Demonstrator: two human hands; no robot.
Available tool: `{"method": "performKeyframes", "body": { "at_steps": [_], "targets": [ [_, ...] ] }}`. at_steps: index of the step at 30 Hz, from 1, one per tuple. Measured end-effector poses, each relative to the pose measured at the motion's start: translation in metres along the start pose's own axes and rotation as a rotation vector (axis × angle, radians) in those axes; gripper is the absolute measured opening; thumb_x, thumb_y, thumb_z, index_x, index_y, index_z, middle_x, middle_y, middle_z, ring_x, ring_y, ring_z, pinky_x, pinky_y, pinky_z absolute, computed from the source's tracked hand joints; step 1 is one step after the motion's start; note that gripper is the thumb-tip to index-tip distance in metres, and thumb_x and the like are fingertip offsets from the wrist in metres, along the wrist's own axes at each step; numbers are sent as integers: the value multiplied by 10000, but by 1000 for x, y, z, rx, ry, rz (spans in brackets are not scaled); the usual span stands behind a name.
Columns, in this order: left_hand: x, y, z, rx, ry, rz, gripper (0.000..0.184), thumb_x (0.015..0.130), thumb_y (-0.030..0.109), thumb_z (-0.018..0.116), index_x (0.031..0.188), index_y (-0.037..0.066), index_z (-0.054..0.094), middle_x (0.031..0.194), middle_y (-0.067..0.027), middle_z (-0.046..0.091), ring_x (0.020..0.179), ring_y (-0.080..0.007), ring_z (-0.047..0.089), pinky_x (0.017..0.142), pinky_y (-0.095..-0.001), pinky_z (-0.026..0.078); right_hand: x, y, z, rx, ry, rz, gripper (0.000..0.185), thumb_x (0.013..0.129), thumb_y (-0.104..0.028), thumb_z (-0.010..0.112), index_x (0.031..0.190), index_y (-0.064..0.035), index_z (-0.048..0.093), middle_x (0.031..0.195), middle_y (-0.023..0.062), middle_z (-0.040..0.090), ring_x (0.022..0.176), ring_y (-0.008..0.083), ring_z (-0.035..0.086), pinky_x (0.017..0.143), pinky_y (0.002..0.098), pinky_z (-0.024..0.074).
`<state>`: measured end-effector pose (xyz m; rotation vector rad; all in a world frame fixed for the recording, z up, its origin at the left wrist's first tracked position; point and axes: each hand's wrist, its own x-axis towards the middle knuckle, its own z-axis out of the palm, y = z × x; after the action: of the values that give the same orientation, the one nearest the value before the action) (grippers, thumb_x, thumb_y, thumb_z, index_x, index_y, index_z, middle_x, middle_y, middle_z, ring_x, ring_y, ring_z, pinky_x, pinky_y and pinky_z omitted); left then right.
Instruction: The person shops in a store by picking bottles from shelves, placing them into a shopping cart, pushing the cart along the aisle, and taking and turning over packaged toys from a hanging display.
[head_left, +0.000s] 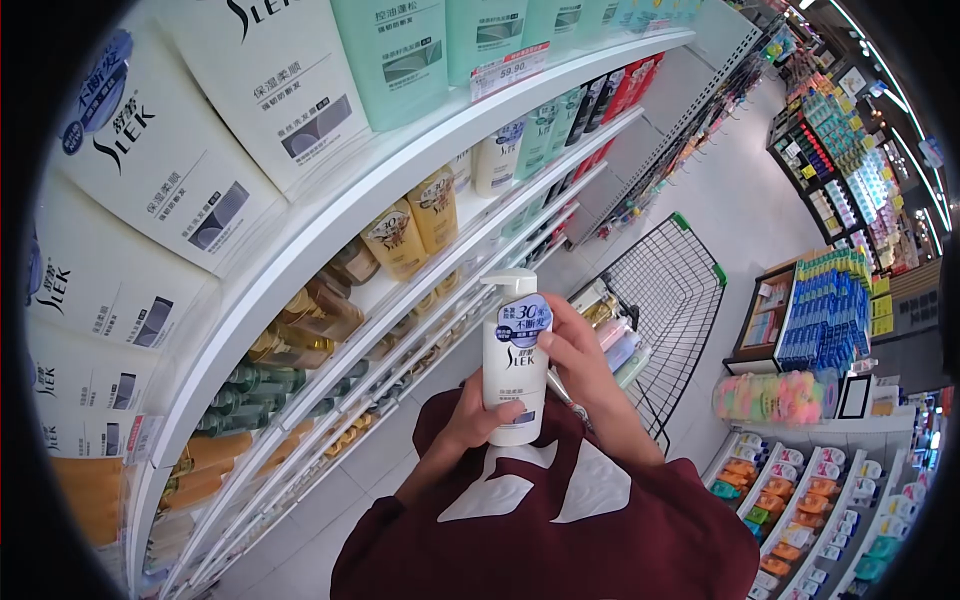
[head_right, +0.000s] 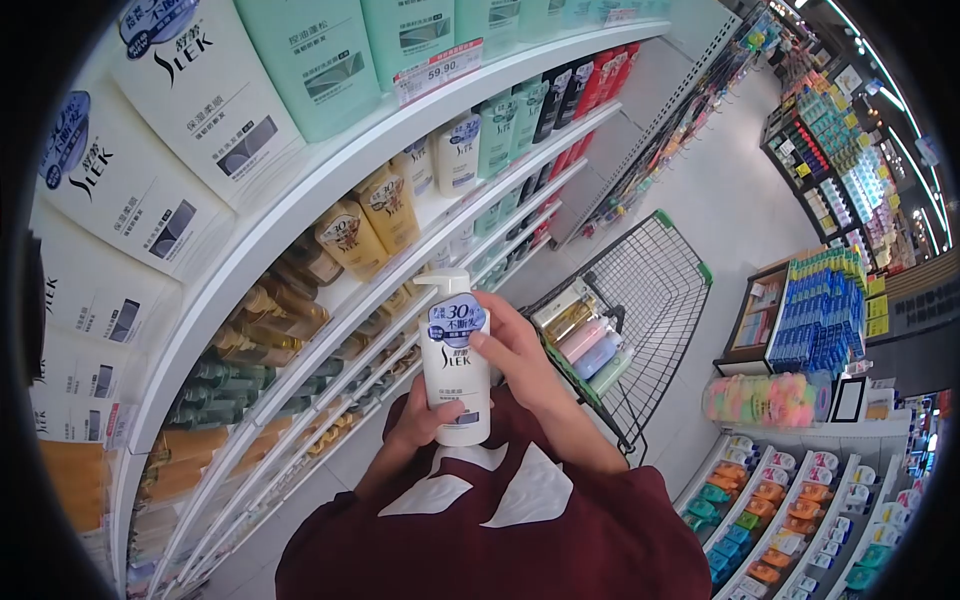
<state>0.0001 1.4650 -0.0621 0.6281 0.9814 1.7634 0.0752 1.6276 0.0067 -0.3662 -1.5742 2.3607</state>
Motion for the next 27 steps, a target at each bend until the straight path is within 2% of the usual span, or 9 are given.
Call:
{"method": "performKeyframes", "body": {
  "at_steps": [4, 8, 11, 13, 16, 20, 23, 25, 27],
  "targets": [
    [-5, -2, -7, -22, 8, -33, 624, 822, 263, 693, 1309, -48, 456, 1090, -185, 651, 917, -284, 710, 809, -401, 598, 2, 13, 2, 74, 104, 35, 438, 986, -246, 585, 1362, -30, 516, 1177, 47, 656, 1063, 127, 627, 920, 296, 499],
    [-9, -2, -6, -154, -23, -99, 628, 838, 291, 661, 1313, -65, 457, 1100, -217, 649, 922, -318, 710, 811, -404, 597, 2, 14, -2, 188, 155, 115, 414, 1017, -231, 513, 1372, -18, 525, 1154, 66, 659, 1033, 136, 628, 896, 295, 499],
    [-10, -2, -2, -210, -28, -90, 525, 854, 228, 623, 1275, -57, 490, 1042, -179, 666, 899, -258, 709, 802, -370, 590, 1, 16, 0, 181, 148, 96, 413, 1015, -248, 515, 1358, -20, 540, 1153, 63, 659, 1021, 136, 634, 883, 294, 507],
    [-11, -5, -5, -188, -24, -133, 649, 833, 299, 664, 1323, -70, 450, 1119, -229, 645, 933, -331, 709, 815, -417, 596, -1, 17, -1, 177, 147, 88, 413, 1014, -257, 515, 1351, -21, 548, 1152, 62, 659, 1015, 137, 637, 877, 293, 511],
    [-11, -5, -4, -208, -15, -144, 654, 827, 294, 667, 1324, -71, 449, 1119, -231, 644, 936, -335, 709, 819, -421, 595, 1, 18, -1, 42, 152, 97, 406, 1000, -279, 541, 1292, 2, 567, 1115, 63, 676, 1003, 147, 661, 895, 301, 523],
    [-11, -6, -3, -220, -40, -149, 654, 823, 290, 669, 1323, -72, 450, 1122, -231, 644, 935, -334, 709, 819, -419, 594, 0, 17, -5, 189, 171, 116, 372, 988, -245, 557, 1271, -6, 581, 1106, 57, 676, 990, 141, 661, 885, 301, 527],
    [-11, -4, 2, -239, -18, -128, 505, 857, 229, 631, 1257, -56, 515, 1025, -167, 673, 894, -257, 714, 798, -372, 593, -2, 18, -6, 168, 160, 113, 366, 988, -245, 553, 1262, -4, 584, 1106, 58, 676, 996, 141, 659, 887, 300, 526],
    [-11, -7, -1, -196, -26, -163, 640, 823, 285, 658, 1316, -72, 460, 1117, -225, 643, 935, -324, 707, 813, -408, 592, -3, 19, -6, 100, 175, 114, 369, 990, -254, 549, 1257, -1, 584, 1106, 60, 676, 1001, 142, 659, 889, 299, 525],
    [-10, -8, -1, -194, -27, -164, 641, 822, 286, 659, 1316, -71, 460, 1115, -224, 643, 935, -323, 707, 812, -407, 592, -2, 21, -8, 177, 184, 120, 388, 989, -262, 554, 1270, 3, 580, 1115, 64, 676, 1010, 143, 657, 886, 299, 526]
  ]
}}
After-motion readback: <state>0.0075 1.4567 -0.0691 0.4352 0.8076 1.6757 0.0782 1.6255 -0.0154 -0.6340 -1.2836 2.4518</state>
